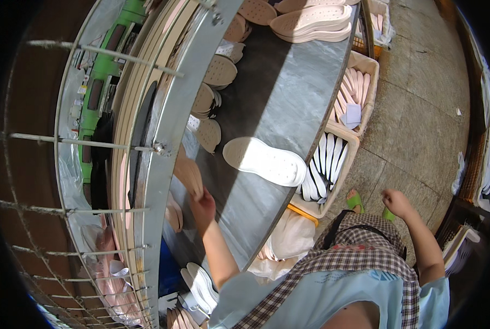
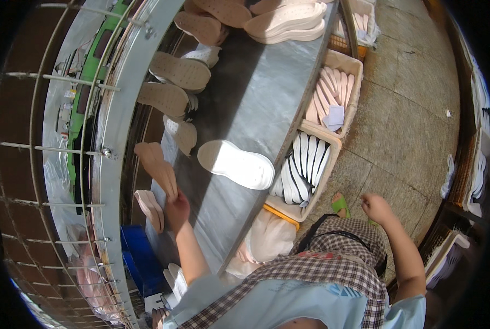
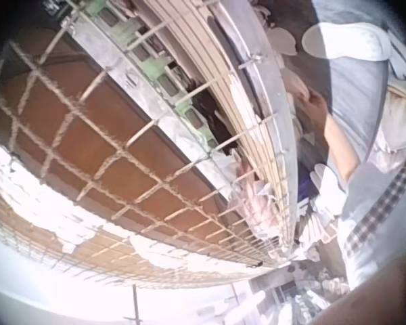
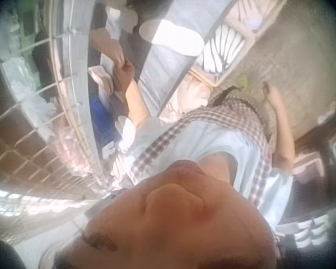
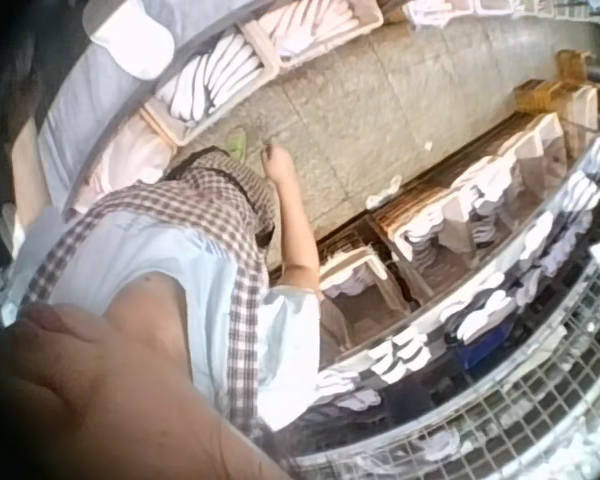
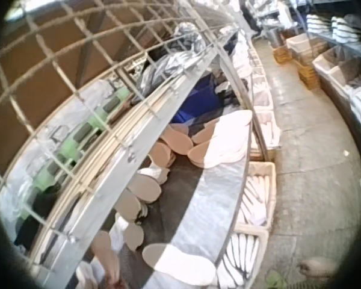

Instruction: The person repeatedly picks up stacks of pink and white slippers from a metal shelf, turns them over to inspect the soles, and places them into a yellow basket. The person handles the slippers by hand without using any tools.

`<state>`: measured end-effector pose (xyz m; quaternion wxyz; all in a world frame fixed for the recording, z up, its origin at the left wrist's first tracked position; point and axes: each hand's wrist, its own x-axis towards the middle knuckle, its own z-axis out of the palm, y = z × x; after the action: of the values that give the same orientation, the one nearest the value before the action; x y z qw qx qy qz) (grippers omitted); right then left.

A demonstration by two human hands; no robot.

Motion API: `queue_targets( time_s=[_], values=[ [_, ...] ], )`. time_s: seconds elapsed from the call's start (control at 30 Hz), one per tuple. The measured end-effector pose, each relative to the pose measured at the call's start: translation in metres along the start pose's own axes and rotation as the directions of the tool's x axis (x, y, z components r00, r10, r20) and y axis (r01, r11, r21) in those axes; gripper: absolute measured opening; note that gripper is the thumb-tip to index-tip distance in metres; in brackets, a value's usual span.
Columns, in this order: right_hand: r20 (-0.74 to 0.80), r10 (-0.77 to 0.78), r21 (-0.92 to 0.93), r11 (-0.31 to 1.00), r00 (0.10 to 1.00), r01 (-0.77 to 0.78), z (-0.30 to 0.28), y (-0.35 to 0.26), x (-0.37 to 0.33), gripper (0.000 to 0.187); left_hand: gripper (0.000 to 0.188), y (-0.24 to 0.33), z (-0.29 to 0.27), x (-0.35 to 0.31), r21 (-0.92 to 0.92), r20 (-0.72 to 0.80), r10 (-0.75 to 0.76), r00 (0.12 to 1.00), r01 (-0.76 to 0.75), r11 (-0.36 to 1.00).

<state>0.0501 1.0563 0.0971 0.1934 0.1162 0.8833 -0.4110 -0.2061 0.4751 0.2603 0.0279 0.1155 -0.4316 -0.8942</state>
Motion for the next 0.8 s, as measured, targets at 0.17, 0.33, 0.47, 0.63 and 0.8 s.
queue_targets(
  time_s=[0.17,0.33,0.47,0.63,0.8],
  values=[
    [-0.203,-0.327,0.470,0.794,0.923,0.385,-0.034,-0.096,0.026,0.029,0.055,-0.040,0.062,-0.155,0.020,0.082,-0.059,0.995,0.058,0.998],
    [-0.087,-0.644,0.793,0.417,0.760,0.444,-0.060,-0.157,0.011,0.079,0.062,-0.126,0.148,-0.246,0.022,0.219,-0.259,0.941,0.261,0.965],
    [-0.215,-0.548,0.961,0.026,0.808,0.274,-0.074,-0.165,-0.009,0.110,0.069,-0.194,0.227,-0.285,0.166,0.322,-0.467,0.823,0.437,0.884],
    [-0.372,-0.380,0.923,-0.249,0.847,0.294,-0.102,-0.121,-0.046,0.078,0.076,-0.228,0.279,-0.302,0.480,0.393,-0.609,0.689,0.411,0.775],
    [-0.287,-0.330,0.925,-0.337,0.899,0.172,-0.119,-0.086,-0.075,0.066,0.051,-0.262,0.316,-0.265,0.758,0.542,-0.462,0.702,-0.170,0.630]
  ],
)
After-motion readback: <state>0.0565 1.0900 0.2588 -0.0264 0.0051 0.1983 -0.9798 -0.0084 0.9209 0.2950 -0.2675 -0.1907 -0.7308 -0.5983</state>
